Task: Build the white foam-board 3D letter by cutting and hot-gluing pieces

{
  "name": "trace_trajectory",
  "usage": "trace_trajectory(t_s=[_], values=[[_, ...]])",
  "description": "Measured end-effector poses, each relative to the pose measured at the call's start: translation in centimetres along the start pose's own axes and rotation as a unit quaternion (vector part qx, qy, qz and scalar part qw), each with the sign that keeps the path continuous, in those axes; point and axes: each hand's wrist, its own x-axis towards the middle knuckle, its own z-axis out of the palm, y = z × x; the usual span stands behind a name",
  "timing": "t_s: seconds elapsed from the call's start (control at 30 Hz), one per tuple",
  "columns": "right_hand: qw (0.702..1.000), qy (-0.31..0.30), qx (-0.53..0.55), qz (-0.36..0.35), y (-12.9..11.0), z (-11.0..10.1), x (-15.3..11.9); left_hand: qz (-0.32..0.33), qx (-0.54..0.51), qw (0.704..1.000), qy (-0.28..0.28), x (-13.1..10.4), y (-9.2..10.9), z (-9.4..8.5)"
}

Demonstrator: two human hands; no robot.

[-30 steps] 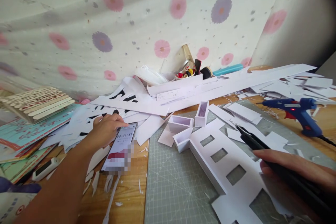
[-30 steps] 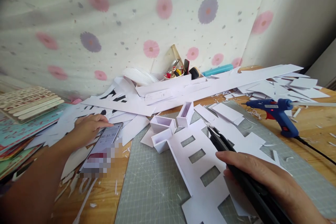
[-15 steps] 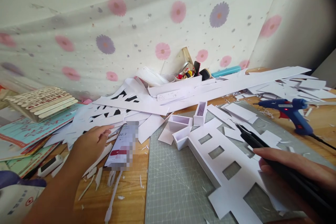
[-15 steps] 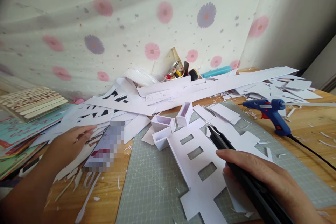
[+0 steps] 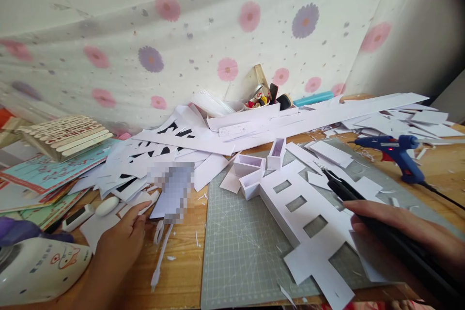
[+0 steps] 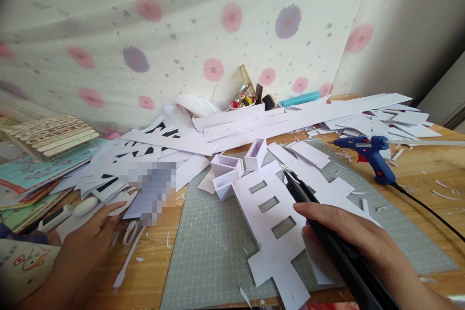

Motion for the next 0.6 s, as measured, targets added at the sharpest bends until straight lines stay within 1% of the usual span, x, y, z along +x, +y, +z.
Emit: trace_trajectory(t_s=[0.1, 0.2, 0.27, 0.33, 0.43, 0.5, 0.57, 0.6], values=[[0.999, -0.032, 0.015, -0.005, 0.0, -0.3, 0.0, -0.009, -0.029, 0.999, -0.035, -0.4, 0.0, 0.1], [0.999, -0.044, 0.021, -0.017, 0.2, -0.3, -0.1, -0.016, -0.062, 0.997, -0.049, -0.7, 0.1, 0.1], [0.999, -0.044, 0.019, -0.026, 0.3, -0.1, -0.2, -0.023, -0.073, 0.996, -0.054, -0.9, 0.1, 0.1], [0.999, -0.042, 0.016, -0.029, 0.3, 0.0, -0.3, -0.024, -0.066, 0.997, -0.043, -1.1, 0.1, 0.0], [0.999, -0.042, 0.014, -0.022, 0.1, 0.1, -0.3, -0.012, -0.053, 0.998, -0.01, -1.3, 0.0, -0.3], [0.999, -0.042, 0.025, -0.018, -0.2, 0.1, -0.2, -0.008, -0.061, 0.998, 0.03, -1.8, 0.1, -0.6], [0.998, -0.038, 0.041, -0.019, -0.4, 0.1, -0.1, 0.006, -0.079, 0.992, 0.102, -2.9, 0.5, -0.8], [0.998, -0.035, 0.05, -0.021, -0.5, 0.1, -0.1, 0.026, -0.092, 0.984, 0.149, -3.7, 0.8, -0.9]])
